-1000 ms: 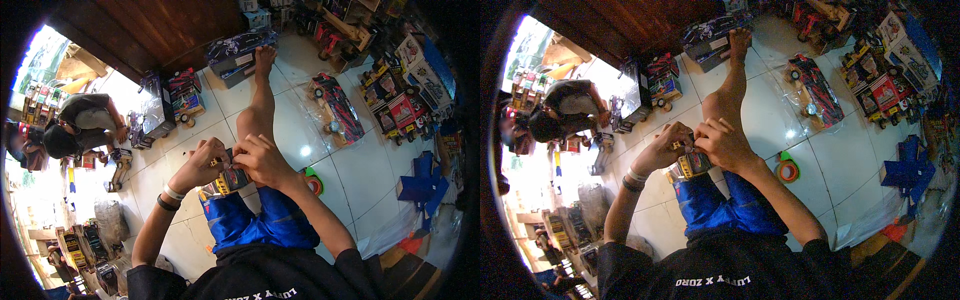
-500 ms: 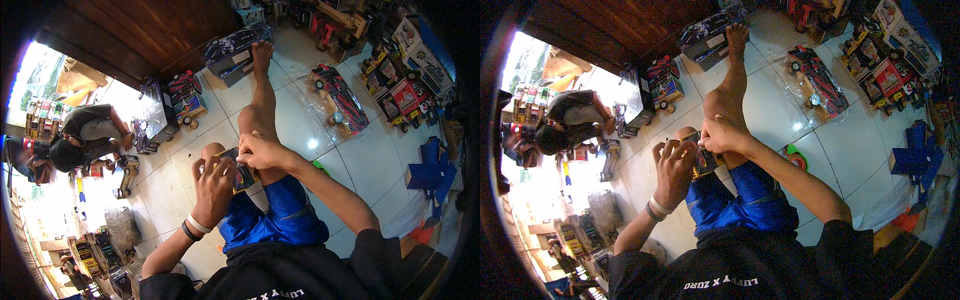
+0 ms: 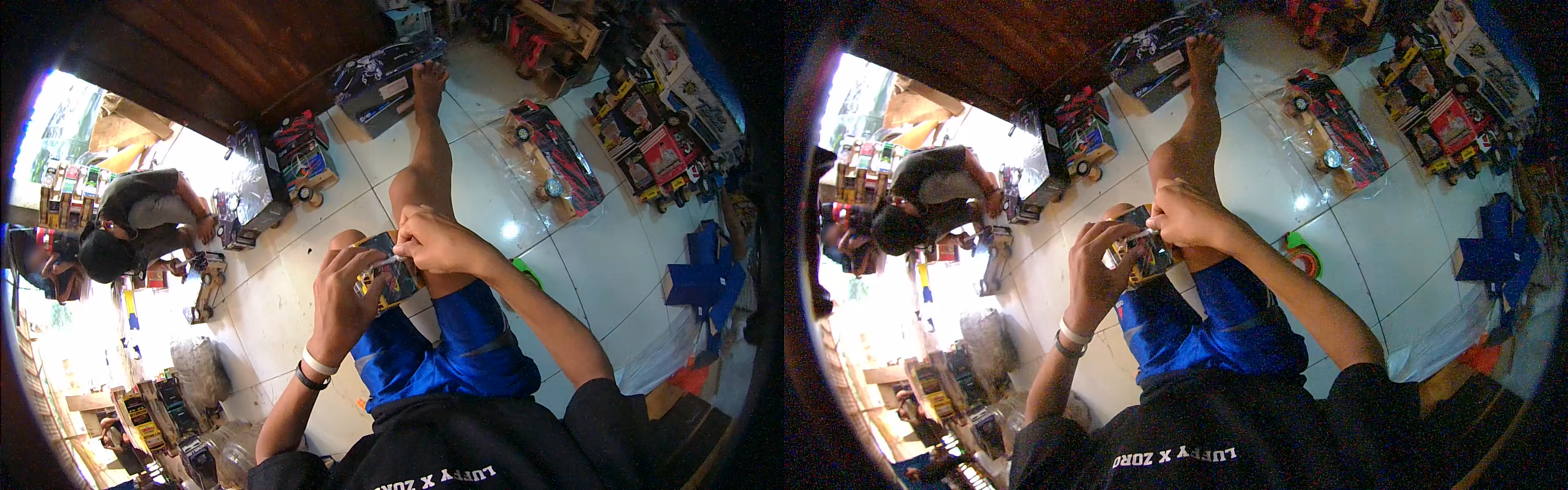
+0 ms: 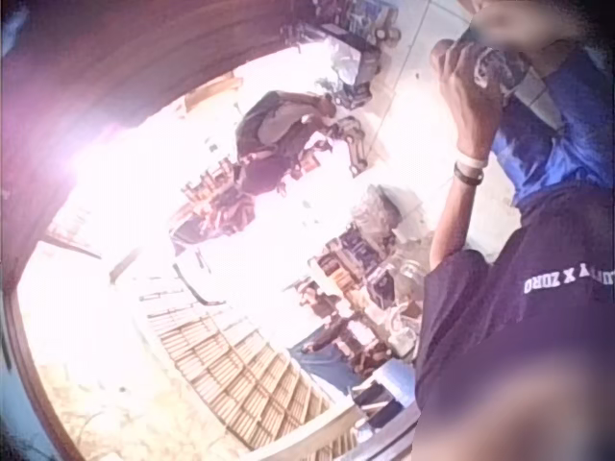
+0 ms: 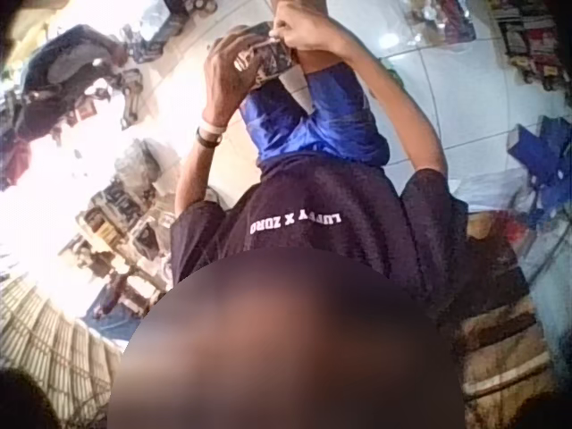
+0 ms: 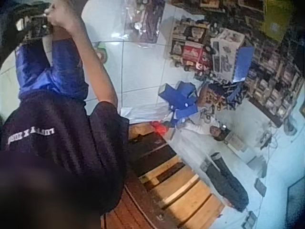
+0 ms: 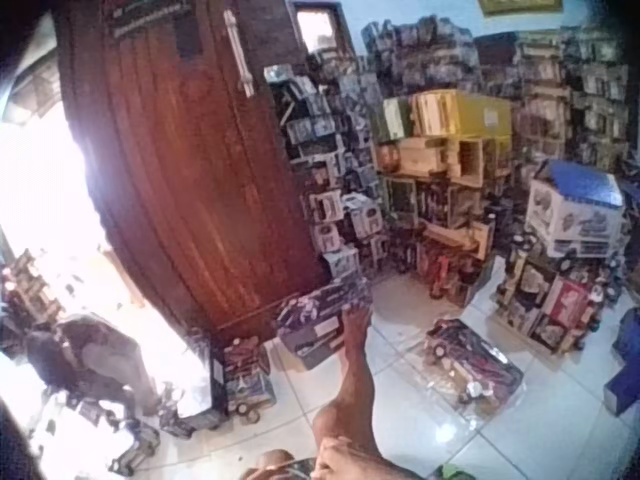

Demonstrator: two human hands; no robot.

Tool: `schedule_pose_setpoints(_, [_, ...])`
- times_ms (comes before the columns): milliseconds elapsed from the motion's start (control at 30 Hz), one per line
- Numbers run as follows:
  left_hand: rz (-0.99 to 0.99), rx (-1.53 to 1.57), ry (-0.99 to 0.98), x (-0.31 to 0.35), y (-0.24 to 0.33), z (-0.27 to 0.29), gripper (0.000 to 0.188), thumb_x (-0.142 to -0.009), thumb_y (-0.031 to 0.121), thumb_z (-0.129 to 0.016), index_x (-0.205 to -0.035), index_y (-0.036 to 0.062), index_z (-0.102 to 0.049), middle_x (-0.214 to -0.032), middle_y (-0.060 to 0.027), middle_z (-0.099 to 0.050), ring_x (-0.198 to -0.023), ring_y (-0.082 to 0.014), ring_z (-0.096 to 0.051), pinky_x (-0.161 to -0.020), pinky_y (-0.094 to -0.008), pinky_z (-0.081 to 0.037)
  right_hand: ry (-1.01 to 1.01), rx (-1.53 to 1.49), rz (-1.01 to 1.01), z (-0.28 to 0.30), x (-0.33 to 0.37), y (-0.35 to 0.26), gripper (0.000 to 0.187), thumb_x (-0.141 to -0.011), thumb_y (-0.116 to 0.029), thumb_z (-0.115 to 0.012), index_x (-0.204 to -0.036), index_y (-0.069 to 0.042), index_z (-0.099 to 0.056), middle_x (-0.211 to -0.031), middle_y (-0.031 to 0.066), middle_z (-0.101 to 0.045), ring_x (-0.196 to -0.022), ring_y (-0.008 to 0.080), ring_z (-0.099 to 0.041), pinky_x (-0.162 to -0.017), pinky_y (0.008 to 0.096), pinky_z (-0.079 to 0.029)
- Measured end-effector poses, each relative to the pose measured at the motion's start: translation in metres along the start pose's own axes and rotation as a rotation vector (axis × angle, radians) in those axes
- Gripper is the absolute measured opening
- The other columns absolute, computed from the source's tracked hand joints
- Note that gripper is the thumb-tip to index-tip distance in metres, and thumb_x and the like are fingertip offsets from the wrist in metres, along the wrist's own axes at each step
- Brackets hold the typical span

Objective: The person sits on the floor and wraps several small boxes with clear plastic film and tape. They use a handheld tape dispenser to seal the plastic around each box, then set the wrapped items aside.

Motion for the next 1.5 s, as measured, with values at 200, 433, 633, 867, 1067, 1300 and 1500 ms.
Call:
schedule_pose_setpoints(200, [-0.019,-0.052,0.032,0.002,0.000,-0.005,0.027,-0.079,0.003,-0.081,-0.106,0.0064,-0.081,-0.112,-0.0128,-0.077,-0.106,-0.0362,-0.067,-0.094,-0.0451,-0.056,0.021,-0.109,0.068,0.005,0.005,-0.005,0.022,-0.098,-0.018,-0.074,-0.092,0.003,-0.072,-0.105,0.0131,-0.063,-0.106,0.0305,-0.063,-0.098,0.0411,-0.048])
schedule_pose_setpoints(433, [-0.127,-0.084,0.033,-0.001,-0.001,-0.012,0.015,-0.085,0.009,-0.079,-0.098,0.0061,-0.083,-0.108,-0.0107,-0.077,-0.109,-0.0359,-0.064,-0.098,-0.0456,-0.053,0.016,-0.138,0.043,0.001,0.010,-0.001,0.020,-0.099,-0.015,-0.073,-0.094,0.004,-0.072,-0.106,0.0114,-0.061,-0.107,0.0274,-0.060,-0.099,0.0388,-0.047])
schedule_pose_setpoints(633, [-0.097,-0.089,0.004,-0.011,-0.006,-0.013,0.014,-0.084,0.011,-0.080,-0.097,0.0080,-0.083,-0.111,-0.0116,-0.071,-0.112,-0.0355,-0.062,-0.101,-0.0460,-0.049,0.186,-0.149,0.122,-0.001,0.007,0.003,0.018,-0.093,-0.015,-0.077,-0.086,0.001,-0.072,-0.100,0.0156,-0.065,-0.096,0.0324,-0.064,-0.091,0.0438,-0.049])
schedule_pose_setpoints(867, [-0.080,0.061,-0.167,-0.028,-0.034,-0.025,0.012,-0.082,0.010,-0.079,-0.094,0.0069,-0.079,-0.114,-0.0124,-0.065,-0.114,-0.0354,-0.059,-0.102,-0.0460,-0.046,0.308,-0.129,0.211,0.009,0.030,-0.019,0.015,-0.096,-0.010,-0.076,-0.103,0.002,-0.072,-0.107,0.0124,-0.065,-0.099,0.0291,-0.067,-0.088,0.0398,-0.054])
schedule_pose_setpoints(1067, [-0.161,0.217,-0.151,-0.027,-0.023,-0.023,0.013,-0.084,0.004,-0.072,-0.096,0.0046,-0.069,-0.113,-0.0142,-0.066,-0.114,-0.0357,-0.060,-0.097,-0.0462,-0.045,0.318,-0.025,0.200,0.015,0.047,-0.033,0.031,-0.090,-0.023,-0.082,-0.113,-0.004,-0.072,-0.107,0.0167,-0.069,-0.105,0.0367,-0.068,-0.093,0.0454,-0.054])
schedule_pose_setpoints(1300, [-0.202,-0.016,-0.144,-0.009,0.018,-0.018,0.041,-0.085,0.001,-0.066,-0.126,0.0007,-0.057,-0.113,-0.0196,-0.064,-0.112,-0.0400,-0.059,-0.097,-0.0476,-0.045,0.232,-0.570,0.051,0.015,0.032,-0.010,0.023,-0.094,-0.005,-0.079,-0.115,-0.002,-0.069,-0.097,0.0085,-0.075,-0.090,0.0163,-0.075,-0.082,0.0318,-0.059])
schedule_pose_setpoints(1500, [-0.143,0.132,-0.117,-0.031,0.018,-0.004,0.013,-0.080,0.002,-0.070,-0.089,0.0060,-0.078,-0.089,-0.0162,-0.071,-0.086,-0.0390,-0.069,-0.081,-0.0472,-0.054,0.285,-0.583,0.122,0.021,0.036,-0.007,0.032,-0.095,-0.005,-0.076,-0.125,-0.002,-0.069,-0.116,0.0133,-0.078,-0.114,0.0222,-0.075,-0.099,0.0356,-0.058])
Point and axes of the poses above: each hand's wrist, its own x-axis away from the middle knuckle, its own z-axis out of the back of the hand, y = z × x, the point moved 8 cm from there along -x, towards the middle knuckle
